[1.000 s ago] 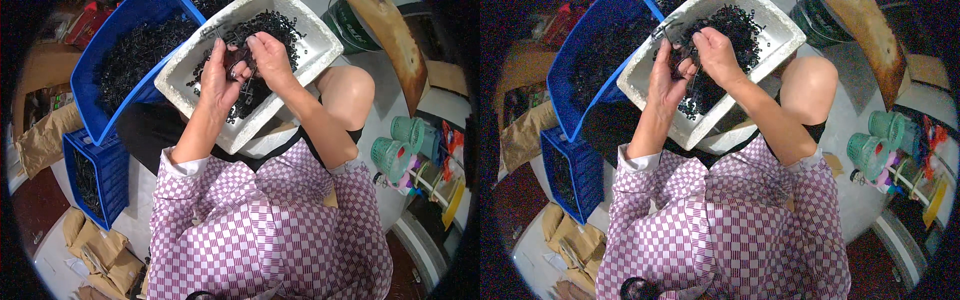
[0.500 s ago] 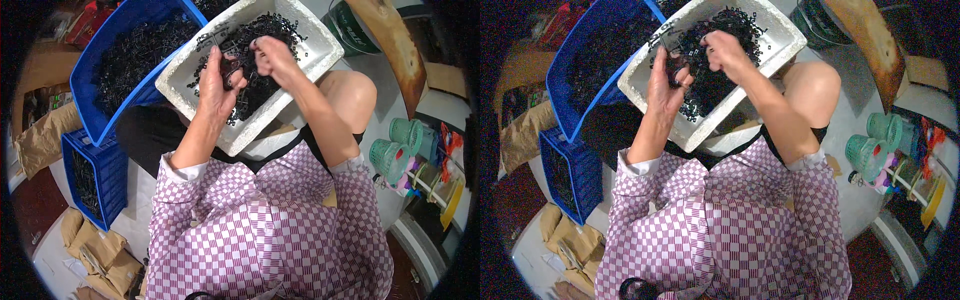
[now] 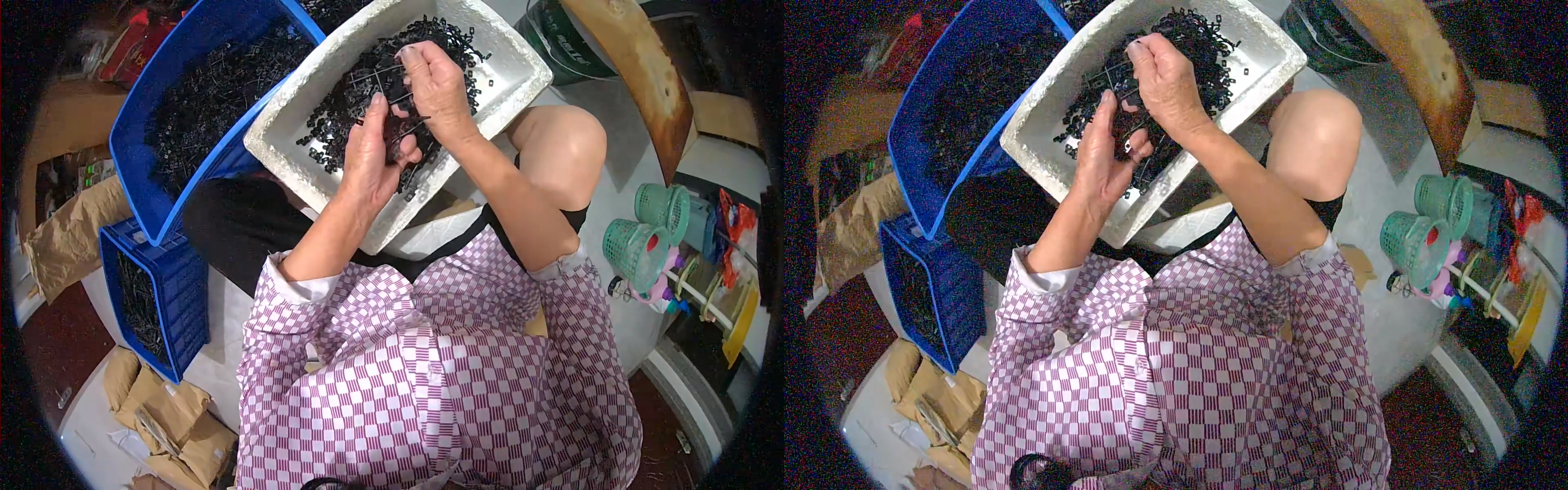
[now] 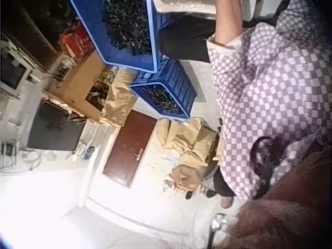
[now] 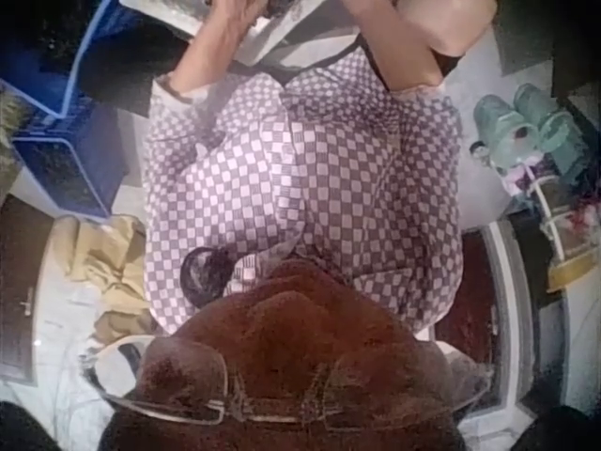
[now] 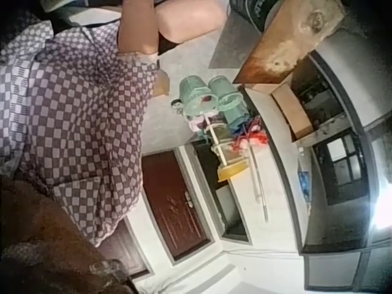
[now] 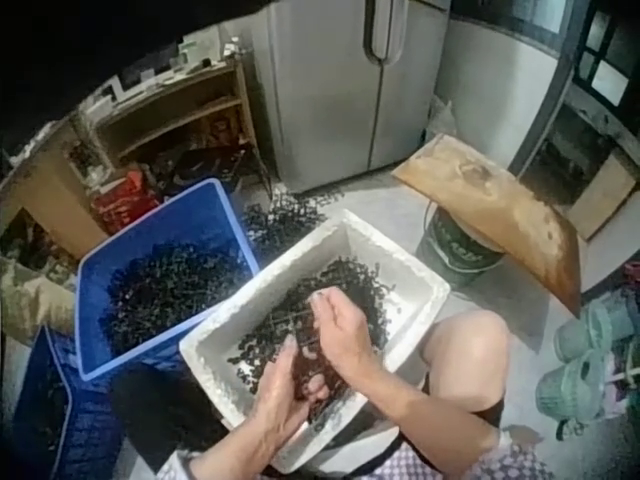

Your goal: Untangling and sorting small black plastic components from a tray into bins.

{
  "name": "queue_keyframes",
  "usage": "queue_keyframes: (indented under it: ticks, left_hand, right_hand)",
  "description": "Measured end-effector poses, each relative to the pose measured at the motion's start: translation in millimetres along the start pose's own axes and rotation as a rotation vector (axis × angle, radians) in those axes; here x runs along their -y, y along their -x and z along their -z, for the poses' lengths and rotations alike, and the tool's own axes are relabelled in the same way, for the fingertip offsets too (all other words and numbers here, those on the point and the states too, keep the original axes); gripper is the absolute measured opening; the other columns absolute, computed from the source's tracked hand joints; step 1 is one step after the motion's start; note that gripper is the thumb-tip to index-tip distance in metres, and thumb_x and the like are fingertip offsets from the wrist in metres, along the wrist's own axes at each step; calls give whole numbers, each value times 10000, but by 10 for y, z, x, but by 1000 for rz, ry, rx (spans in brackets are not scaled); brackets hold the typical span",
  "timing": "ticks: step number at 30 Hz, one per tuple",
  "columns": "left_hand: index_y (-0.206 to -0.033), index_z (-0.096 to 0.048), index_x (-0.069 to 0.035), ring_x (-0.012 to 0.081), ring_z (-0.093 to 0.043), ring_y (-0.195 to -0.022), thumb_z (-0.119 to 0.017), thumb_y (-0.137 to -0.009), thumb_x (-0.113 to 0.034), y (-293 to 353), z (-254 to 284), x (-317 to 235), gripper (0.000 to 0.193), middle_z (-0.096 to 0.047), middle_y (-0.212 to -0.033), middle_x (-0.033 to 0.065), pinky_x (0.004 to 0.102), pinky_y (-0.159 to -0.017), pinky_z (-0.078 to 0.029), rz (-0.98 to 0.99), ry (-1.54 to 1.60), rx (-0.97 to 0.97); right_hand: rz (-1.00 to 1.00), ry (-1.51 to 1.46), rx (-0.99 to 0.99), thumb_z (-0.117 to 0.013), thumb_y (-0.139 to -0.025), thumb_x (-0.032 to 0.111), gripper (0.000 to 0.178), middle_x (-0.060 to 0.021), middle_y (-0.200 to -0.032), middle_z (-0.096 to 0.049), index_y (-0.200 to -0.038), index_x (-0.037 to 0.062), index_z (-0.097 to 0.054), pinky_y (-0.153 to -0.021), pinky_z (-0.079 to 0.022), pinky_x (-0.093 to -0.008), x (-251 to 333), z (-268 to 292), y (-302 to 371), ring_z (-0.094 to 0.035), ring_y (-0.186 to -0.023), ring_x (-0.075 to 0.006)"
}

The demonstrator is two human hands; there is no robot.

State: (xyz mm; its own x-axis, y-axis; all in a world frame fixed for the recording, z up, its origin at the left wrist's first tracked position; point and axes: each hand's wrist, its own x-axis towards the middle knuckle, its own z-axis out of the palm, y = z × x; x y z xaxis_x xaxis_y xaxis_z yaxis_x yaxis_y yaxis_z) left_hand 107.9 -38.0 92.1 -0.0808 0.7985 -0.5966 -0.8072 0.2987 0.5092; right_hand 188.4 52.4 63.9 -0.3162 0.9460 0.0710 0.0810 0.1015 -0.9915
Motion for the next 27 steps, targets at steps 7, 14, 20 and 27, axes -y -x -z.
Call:
queue_keyframes:
  ticks: [7, 14, 20, 27]
  left_hand:
    - [-781, -472, -52, 120, -425, -429, -461, -896, -365, 50, 118, -86, 334, -455, -586, 35, 267, -395, -377, -19, -220, -11]
    - [-767, -471, -59, 113, -435, -430, -465, -896, -362, 52, 219, -102, 329, -479, -605, 39, 256, -391, -381, -143, -265, -80]
    - [-765, -467, -59, 103, -434, -434, -466, -894, -368, 31, 195, -48, 335, -491, -621, 36, 247, -392, -381, -222, -295, -34]
    - [-761, -471, -62, 97, -429, -427, -470, -892, -372, 9, 143, 6, 337, -487, -622, 27, 238, -382, -367, -199, -335, -49]
  right_hand:
    - [-230, -538, -208, -489, -886, 207, 168, -10, -630, -464, -896, 47, -539, -369, -315, -202, -34, 397, -227, -373, -417, -70]
    - [-656, -421, 279, -524, -873, 192, 156, -9, -658, -490, -900, 38, -523, -492, -376, -175, 142, 216, -34, -469, -545, -74]
    - [-379, -357, 381, -552, -862, 218, 195, -1, -716, -528, -932, 37, -530, -567, -408, -193, 129, 69, 96, -498, -613, -75]
    - [-221, -244, 338, -566, -844, 203, 199, -27, -703, -562, -912, 18, -544, -580, -432, -243, -4, 35, 107, -526, -616, -106]
